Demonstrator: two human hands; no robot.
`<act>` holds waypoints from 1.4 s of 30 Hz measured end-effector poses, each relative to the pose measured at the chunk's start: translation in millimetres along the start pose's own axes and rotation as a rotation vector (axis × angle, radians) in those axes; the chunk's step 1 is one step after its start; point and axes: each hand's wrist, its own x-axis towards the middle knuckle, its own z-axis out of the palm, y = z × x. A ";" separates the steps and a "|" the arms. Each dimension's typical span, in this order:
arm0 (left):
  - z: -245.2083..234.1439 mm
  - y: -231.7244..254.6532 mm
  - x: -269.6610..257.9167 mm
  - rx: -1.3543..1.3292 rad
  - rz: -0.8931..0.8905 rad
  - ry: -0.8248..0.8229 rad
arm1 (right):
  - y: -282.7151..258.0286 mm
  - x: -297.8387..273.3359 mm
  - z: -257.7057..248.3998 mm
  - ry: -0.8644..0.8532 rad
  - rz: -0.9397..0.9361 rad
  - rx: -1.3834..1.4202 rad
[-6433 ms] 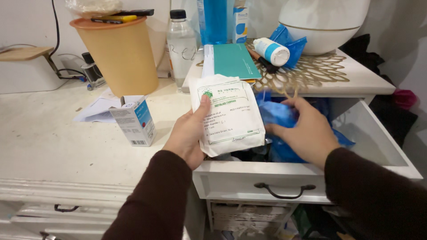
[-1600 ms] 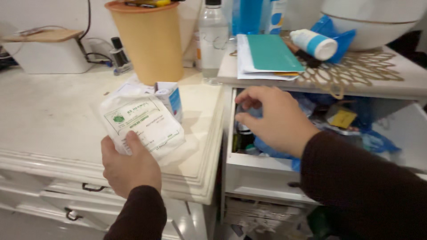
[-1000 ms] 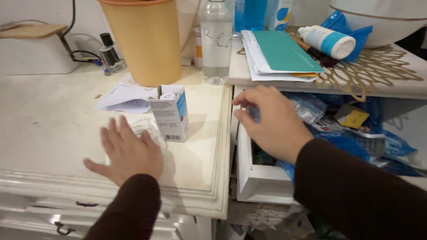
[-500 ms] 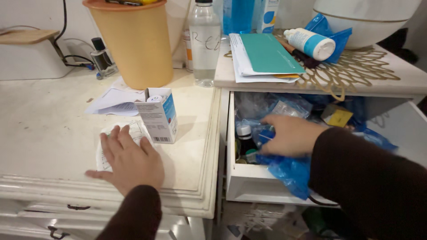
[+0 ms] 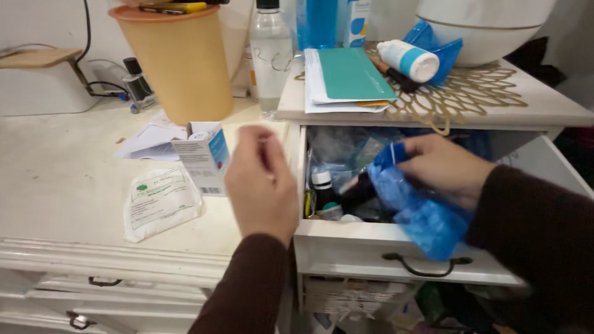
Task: The person opens a drawer and removes various items, including medicine boxes, bottles, and blister packs. They place these items on the dresser surface, handling them one by one and occasionally inspecting the packaging.
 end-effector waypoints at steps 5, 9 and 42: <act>40.5 13.3 11.3 0.051 0.048 -0.557 | -30.4 -21.3 -14.2 -0.031 -0.003 0.100; 57.9 18.4 2.7 0.180 -0.063 -0.796 | -48.6 -38.1 -6.1 -0.057 -0.109 0.107; 12.6 -30.3 30.2 -1.356 -1.050 -0.470 | 12.9 38.1 99.9 -0.264 -0.090 -0.501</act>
